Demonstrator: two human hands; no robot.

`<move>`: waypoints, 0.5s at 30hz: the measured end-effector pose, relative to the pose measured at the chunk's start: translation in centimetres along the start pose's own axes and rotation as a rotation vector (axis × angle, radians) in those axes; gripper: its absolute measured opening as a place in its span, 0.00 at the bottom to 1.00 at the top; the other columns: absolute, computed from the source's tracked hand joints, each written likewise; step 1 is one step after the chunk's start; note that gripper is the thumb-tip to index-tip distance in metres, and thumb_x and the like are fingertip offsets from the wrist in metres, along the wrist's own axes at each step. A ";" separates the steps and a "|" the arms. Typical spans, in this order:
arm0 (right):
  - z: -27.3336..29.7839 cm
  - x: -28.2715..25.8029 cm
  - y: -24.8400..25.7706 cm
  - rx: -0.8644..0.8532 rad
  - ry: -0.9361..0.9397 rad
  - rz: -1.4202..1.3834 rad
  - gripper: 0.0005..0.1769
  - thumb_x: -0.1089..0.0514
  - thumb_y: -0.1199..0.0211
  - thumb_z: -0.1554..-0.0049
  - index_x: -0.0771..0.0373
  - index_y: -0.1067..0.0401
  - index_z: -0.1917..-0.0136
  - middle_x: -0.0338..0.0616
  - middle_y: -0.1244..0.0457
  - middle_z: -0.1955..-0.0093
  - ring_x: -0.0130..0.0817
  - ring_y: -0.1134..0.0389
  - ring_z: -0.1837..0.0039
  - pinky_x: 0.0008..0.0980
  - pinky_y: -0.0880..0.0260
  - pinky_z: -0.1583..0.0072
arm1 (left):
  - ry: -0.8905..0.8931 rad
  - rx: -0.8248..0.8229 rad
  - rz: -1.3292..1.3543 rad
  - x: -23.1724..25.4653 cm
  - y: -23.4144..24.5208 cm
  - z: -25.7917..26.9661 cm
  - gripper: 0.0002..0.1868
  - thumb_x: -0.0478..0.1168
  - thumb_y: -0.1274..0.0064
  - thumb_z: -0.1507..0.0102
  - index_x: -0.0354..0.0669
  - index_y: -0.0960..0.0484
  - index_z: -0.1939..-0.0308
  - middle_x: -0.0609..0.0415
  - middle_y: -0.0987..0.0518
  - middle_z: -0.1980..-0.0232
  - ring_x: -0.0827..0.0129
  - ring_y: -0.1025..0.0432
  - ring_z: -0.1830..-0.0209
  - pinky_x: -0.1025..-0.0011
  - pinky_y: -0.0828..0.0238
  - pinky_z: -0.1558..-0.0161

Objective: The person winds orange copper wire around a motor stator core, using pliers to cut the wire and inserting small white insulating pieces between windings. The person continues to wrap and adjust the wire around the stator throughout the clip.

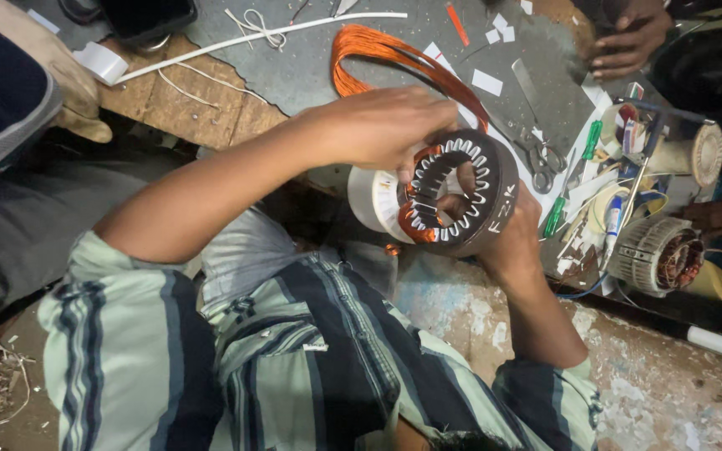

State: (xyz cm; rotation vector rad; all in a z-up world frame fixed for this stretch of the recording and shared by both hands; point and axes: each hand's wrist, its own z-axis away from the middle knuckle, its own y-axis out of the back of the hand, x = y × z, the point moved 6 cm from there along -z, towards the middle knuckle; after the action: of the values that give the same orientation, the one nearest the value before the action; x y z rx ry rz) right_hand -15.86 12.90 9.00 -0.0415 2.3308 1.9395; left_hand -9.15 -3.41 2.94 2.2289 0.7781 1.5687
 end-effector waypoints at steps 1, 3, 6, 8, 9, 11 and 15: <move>0.1 0.0 -0.1 -0.007 0.000 0.008 0.26 0.55 0.25 0.43 0.59 0.26 0.33 0.54 0.31 0.48 0.54 0.30 0.49 0.49 0.32 0.50 | -0.020 0.021 -0.058 0.4 -0.1 -0.4 0.34 0.34 0.27 0.57 0.34 0.27 0.50 0.42 0.21 0.56 0.45 0.28 0.47 0.53 0.33 0.50; 0.1 -0.2 0.0 0.017 0.022 -0.013 0.27 0.55 0.25 0.43 0.60 0.26 0.32 0.53 0.31 0.49 0.54 0.31 0.50 0.50 0.32 0.50 | -0.056 0.043 -0.138 0.8 -0.2 -0.8 0.37 0.35 0.26 0.59 0.33 0.27 0.50 0.41 0.21 0.54 0.44 0.28 0.46 0.53 0.33 0.49; 0.1 -0.3 0.1 0.040 0.028 -0.006 0.27 0.55 0.26 0.43 0.58 0.26 0.32 0.54 0.32 0.50 0.54 0.31 0.49 0.49 0.32 0.50 | -0.052 0.009 -0.109 0.3 -0.2 -0.8 0.38 0.35 0.26 0.59 0.34 0.26 0.47 0.44 0.20 0.52 0.47 0.27 0.45 0.54 0.32 0.49; 0.3 0.1 -0.1 0.019 -0.060 -0.042 0.24 0.56 0.28 0.41 0.56 0.26 0.32 0.52 0.31 0.49 0.50 0.29 0.49 0.46 0.30 0.50 | 0.026 -0.074 0.056 -1.1 -0.6 -0.2 0.38 0.34 0.27 0.58 0.37 0.25 0.44 0.47 0.19 0.52 0.51 0.26 0.46 0.56 0.31 0.49; 0.6 0.5 -0.4 -0.004 -0.145 -0.086 0.22 0.57 0.30 0.39 0.55 0.26 0.33 0.50 0.31 0.49 0.46 0.28 0.50 0.44 0.29 0.50 | 0.013 -0.033 0.122 -1.6 -0.4 0.1 0.33 0.36 0.29 0.52 0.39 0.22 0.43 0.48 0.18 0.50 0.54 0.25 0.45 0.58 0.30 0.48; 1.1 0.7 -0.7 0.003 -0.180 -0.099 0.21 0.57 0.29 0.40 0.55 0.27 0.33 0.51 0.31 0.47 0.45 0.27 0.47 0.42 0.28 0.48 | -0.012 0.032 0.261 -2.1 -0.2 0.2 0.23 0.40 0.33 0.40 0.44 0.17 0.41 0.50 0.17 0.46 0.58 0.23 0.43 0.61 0.28 0.45; 1.6 0.5 -0.6 0.077 -0.126 -0.303 0.24 0.57 0.28 0.40 0.60 0.29 0.33 0.55 0.33 0.37 0.46 0.28 0.37 0.39 0.27 0.39 | 0.270 0.203 0.266 -2.1 -1.6 1.1 0.18 0.45 0.39 0.39 0.51 0.14 0.46 0.54 0.14 0.48 0.63 0.20 0.47 0.64 0.27 0.42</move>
State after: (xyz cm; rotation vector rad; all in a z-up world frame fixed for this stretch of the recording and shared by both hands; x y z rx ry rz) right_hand -16.24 14.38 8.11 -0.2437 2.1692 1.6580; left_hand -9.08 -3.28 0.02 2.3728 0.7653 2.0314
